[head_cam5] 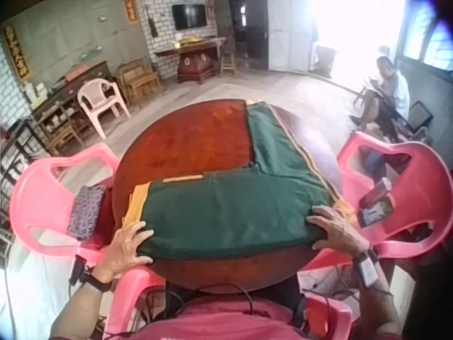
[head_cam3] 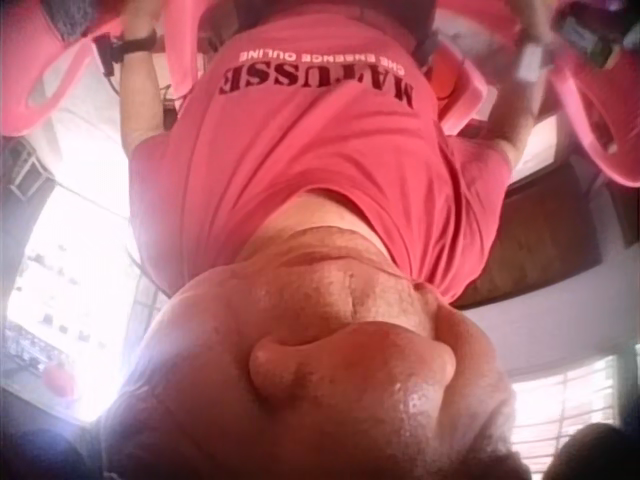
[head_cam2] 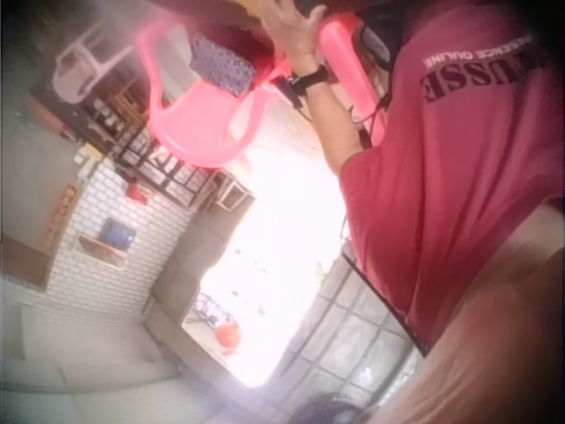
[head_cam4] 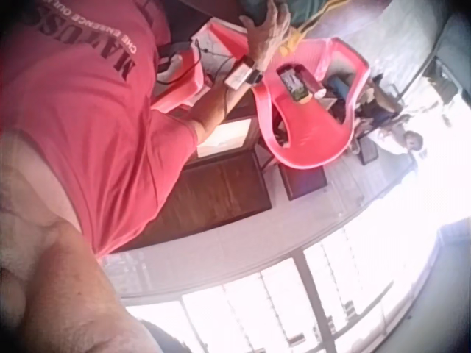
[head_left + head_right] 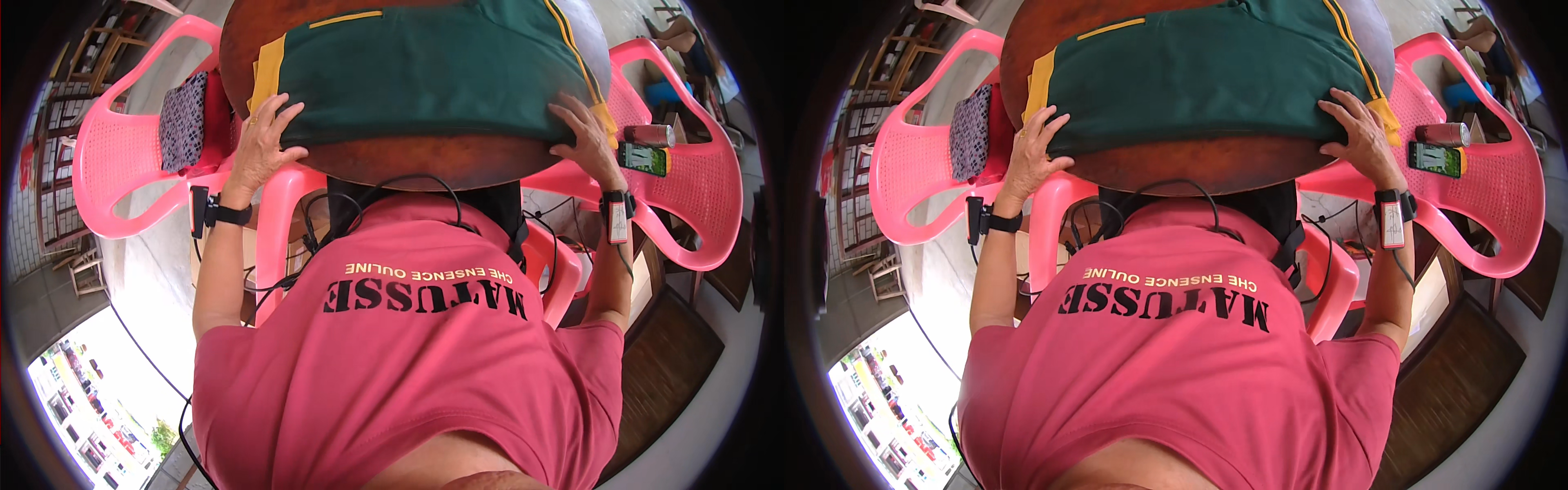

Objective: Folding a green and yellow sports shirt on a round wooden table.

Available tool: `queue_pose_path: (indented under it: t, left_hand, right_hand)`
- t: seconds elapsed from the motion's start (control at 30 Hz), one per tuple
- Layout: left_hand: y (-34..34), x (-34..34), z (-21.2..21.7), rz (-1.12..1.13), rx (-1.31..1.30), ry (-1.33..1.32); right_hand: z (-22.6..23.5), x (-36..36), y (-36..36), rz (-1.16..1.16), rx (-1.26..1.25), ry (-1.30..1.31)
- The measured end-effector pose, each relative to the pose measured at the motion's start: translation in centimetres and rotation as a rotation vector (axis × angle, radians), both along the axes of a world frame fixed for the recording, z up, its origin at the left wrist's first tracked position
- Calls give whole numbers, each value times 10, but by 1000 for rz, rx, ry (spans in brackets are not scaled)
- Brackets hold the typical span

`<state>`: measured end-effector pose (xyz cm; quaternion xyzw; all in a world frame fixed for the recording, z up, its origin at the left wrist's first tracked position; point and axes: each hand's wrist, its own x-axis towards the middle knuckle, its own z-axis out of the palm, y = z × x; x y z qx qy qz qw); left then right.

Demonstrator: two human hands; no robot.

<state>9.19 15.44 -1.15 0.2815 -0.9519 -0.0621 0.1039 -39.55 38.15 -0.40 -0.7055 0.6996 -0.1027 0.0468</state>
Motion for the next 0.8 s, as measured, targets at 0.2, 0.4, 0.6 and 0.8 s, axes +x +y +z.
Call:
queue_pose_path:
  t: [0.2,0.4,0.6,0.8]
  left_hand:
    - [-3,-5,-4,25,-16,23]
    - [-1,-12,-5,78,-81,12]
    - [-4,-7,-7,67,-80,31]
    - [-3,-10,-4,49,-94,69]
  right_hand:
    - [-17,-14,11,-48,-78,0]
    - [-26,-3,12,-168,-262,114]
    - [-26,-7,12,-173,-225,95]
    - [-16,-16,7,-179,-147,37]
